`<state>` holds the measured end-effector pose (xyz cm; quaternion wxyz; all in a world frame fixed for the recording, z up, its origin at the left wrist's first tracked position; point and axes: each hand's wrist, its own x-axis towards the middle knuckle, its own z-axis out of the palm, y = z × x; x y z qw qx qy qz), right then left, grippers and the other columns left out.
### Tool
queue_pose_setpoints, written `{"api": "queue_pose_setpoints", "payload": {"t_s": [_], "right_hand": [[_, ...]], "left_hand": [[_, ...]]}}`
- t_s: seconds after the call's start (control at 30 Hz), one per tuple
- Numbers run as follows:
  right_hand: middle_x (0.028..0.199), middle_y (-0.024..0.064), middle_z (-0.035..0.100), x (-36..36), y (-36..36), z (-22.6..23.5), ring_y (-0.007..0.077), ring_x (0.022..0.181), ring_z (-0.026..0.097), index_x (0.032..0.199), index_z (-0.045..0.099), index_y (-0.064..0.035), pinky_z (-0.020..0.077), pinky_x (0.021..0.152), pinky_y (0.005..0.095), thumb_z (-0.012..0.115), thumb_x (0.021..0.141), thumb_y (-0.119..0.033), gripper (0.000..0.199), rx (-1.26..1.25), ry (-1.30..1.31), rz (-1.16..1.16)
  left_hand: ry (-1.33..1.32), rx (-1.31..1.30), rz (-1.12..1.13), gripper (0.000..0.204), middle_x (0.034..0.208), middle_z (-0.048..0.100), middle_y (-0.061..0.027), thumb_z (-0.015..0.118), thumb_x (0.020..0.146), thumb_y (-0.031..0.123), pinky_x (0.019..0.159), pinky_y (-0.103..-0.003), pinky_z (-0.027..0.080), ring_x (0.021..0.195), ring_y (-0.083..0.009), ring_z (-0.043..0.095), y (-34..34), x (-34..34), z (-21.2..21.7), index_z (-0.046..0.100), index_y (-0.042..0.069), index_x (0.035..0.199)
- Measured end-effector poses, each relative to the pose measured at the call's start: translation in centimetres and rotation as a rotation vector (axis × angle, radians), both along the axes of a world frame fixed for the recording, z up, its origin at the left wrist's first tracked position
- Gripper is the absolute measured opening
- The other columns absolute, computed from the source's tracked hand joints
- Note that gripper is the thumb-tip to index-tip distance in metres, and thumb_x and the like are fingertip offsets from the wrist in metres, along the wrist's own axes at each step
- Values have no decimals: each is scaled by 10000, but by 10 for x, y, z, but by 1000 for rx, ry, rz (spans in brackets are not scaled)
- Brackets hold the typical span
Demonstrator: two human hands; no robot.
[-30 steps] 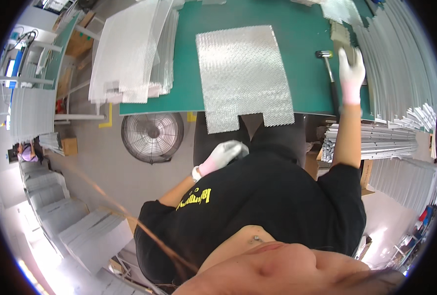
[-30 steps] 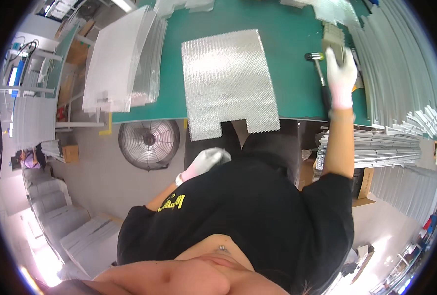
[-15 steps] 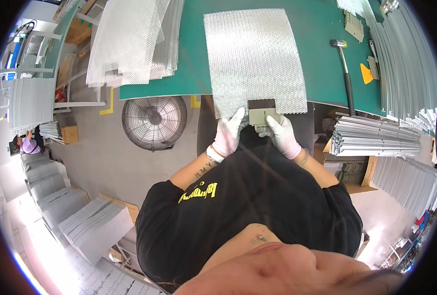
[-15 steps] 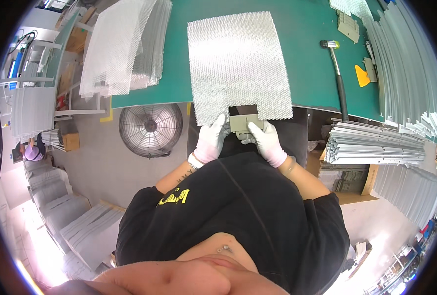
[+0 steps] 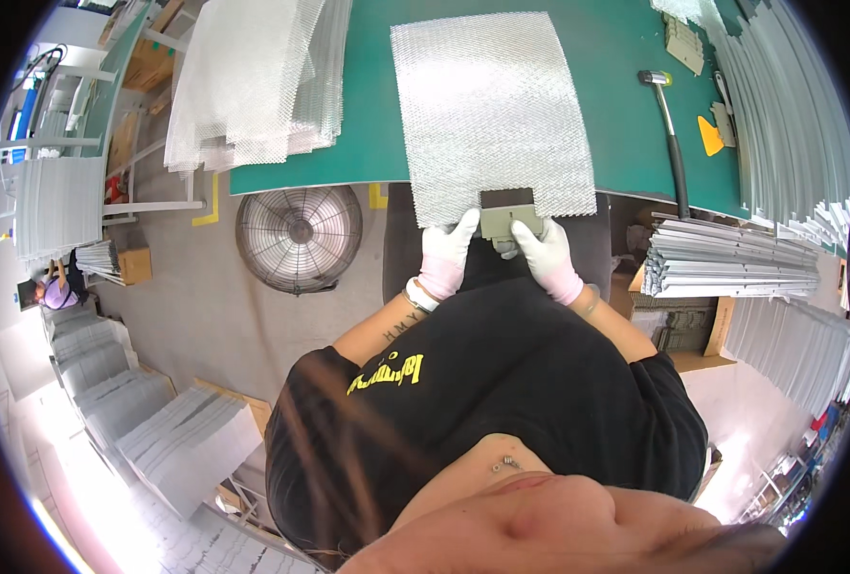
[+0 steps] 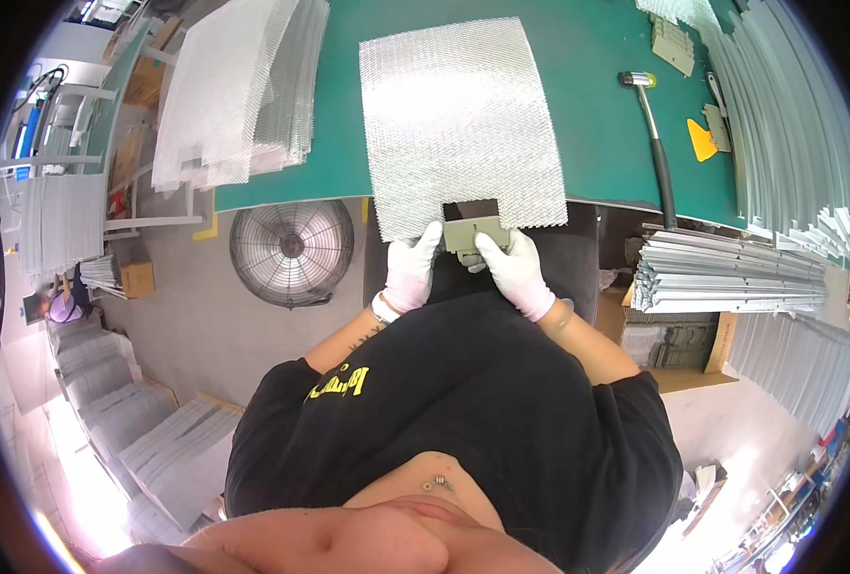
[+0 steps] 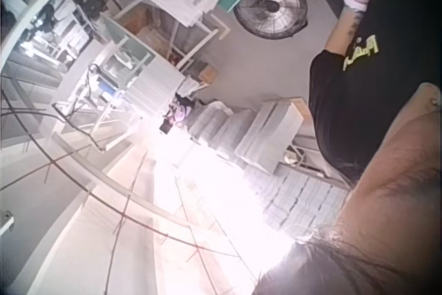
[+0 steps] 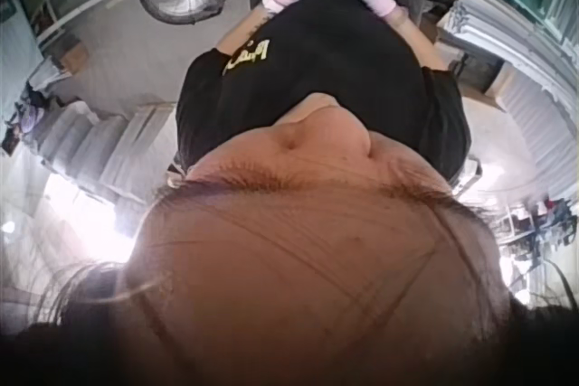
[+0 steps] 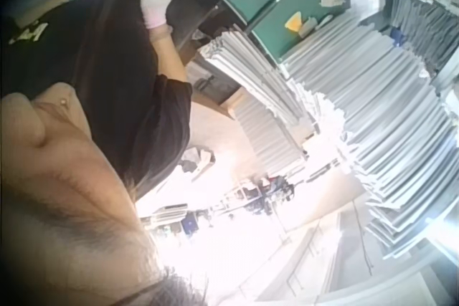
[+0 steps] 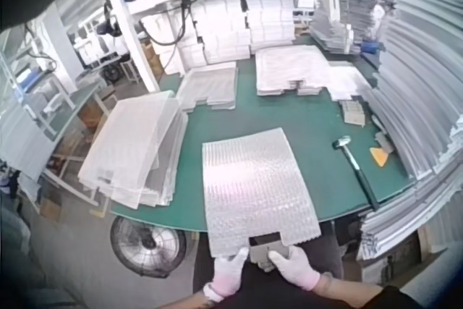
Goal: The person assembles mesh panels by placing metal frames over sheets of bubble wrap and securing them with a handheld power tool. They repeat this process multiple times, stacking the finished panels on the table.
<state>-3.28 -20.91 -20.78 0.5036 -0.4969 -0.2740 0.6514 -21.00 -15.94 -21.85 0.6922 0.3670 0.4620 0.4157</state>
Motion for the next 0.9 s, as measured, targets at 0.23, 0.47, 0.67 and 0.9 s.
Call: {"api": "queue_pose_setpoints", "payload": {"t_s": [0.23, 0.47, 0.67, 0.9], "right_hand": [[916, 102, 723, -1, 3, 16, 146, 758, 693, 1099, 674, 42, 565, 664, 279, 597, 1006, -208, 278, -49, -127, -18], [848, 84, 706, 0, 4, 4, 124, 715, 657, 1057, 685, 31, 536, 669, 268, 612, 999, -234, 281, 27, -50, 34], [798, 6, 665, -4, 2, -17, 59, 705, 568, 965, 694, 33, 473, 653, 247, 623, 998, -251, 295, -29, -99, -313], [806, 18, 683, 1, 2, -10, 52, 713, 576, 867, 707, 44, 470, 664, 237, 656, 978, -268, 335, -123, -152, -381]], "left_hand": [[-237, -192, -49, 317, 1105, 685, -91, 657, 989, 259, 911, -383, 498, 1027, -197, 647, 0, -2, 14, 615, 32, 1206], [-188, -221, -109, 332, 1076, 685, -70, 656, 989, 278, 840, -342, 491, 961, -155, 637, 1, -4, 14, 622, 6, 1175], [-55, -167, -291, 327, 930, 676, -43, 654, 989, 299, 692, -259, 471, 782, -98, 590, 4, 7, 4, 667, -5, 1109], [32, -195, -349, 330, 743, 611, 12, 621, 1006, 322, 557, -184, 397, 616, -43, 519, 3, 0, 1, 658, 6, 1096]]}}
